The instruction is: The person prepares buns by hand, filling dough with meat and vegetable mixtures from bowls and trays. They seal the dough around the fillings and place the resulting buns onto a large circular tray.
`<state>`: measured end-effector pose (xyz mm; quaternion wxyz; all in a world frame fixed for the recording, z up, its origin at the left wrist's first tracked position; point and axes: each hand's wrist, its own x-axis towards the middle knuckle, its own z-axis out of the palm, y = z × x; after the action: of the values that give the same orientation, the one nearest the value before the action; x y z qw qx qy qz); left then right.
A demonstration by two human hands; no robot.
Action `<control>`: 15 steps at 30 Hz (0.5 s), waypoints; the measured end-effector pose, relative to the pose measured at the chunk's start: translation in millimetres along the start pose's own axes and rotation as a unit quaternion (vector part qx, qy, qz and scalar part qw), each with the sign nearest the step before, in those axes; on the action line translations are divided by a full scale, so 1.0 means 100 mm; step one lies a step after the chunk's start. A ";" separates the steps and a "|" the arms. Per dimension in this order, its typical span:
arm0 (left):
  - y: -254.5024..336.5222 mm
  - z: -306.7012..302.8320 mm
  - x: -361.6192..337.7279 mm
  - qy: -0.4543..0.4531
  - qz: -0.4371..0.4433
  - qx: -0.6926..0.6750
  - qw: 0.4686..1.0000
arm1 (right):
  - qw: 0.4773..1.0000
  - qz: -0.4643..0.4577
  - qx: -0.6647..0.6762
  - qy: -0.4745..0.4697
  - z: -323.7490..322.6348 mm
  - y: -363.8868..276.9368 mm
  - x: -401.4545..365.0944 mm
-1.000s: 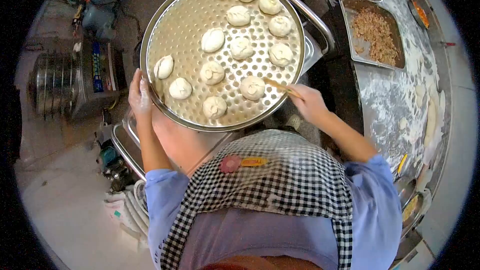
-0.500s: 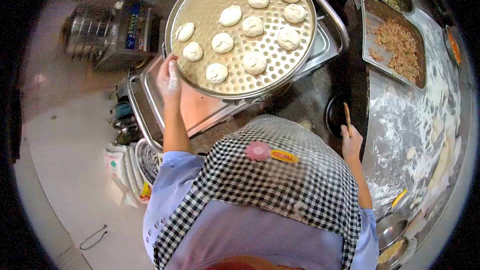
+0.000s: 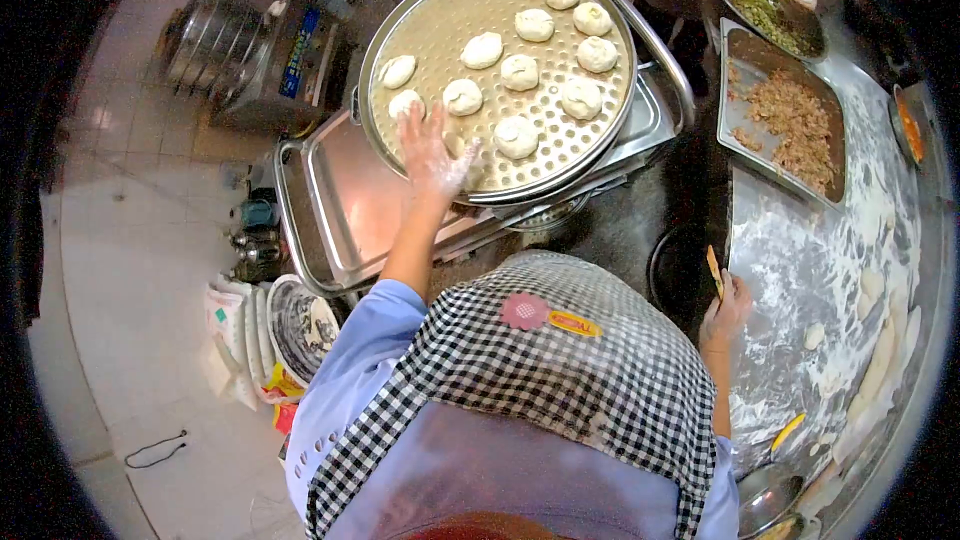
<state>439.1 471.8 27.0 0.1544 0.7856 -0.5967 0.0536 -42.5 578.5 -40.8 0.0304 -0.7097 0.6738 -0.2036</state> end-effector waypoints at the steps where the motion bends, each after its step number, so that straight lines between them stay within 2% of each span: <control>1: 0.00 -0.07 0.05 -0.040 -0.026 0.019 0.999 | 1.000 -0.003 -0.002 0.007 -0.02 -0.02 -0.01; 4: -0.14 -0.08 0.15 -0.019 -0.035 -0.058 0.998 | 0.999 0.019 -0.027 0.031 -0.02 -0.09 -0.05; 5: -0.23 -0.02 0.23 0.001 -0.028 -0.146 0.989 | 0.998 0.031 -0.038 0.040 -0.01 -0.10 -0.06; 8: -0.29 0.00 0.43 -0.040 0.023 -0.259 0.965 | 0.998 0.030 -0.042 0.034 0.00 -0.06 -0.07; 12: -0.22 -0.09 0.70 -0.095 0.089 -0.401 0.907 | 0.996 0.028 -0.079 0.025 0.03 -0.07 -0.05; 15: 0.11 -0.09 0.87 -0.151 0.138 -0.262 0.943 | 0.995 0.028 -0.094 0.015 -0.03 -0.15 -0.04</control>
<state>453.9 391.8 61.2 0.2543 0.6260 -0.7086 -0.2032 -29.3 584.3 -34.1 -0.0409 -0.6870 0.7099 -0.1495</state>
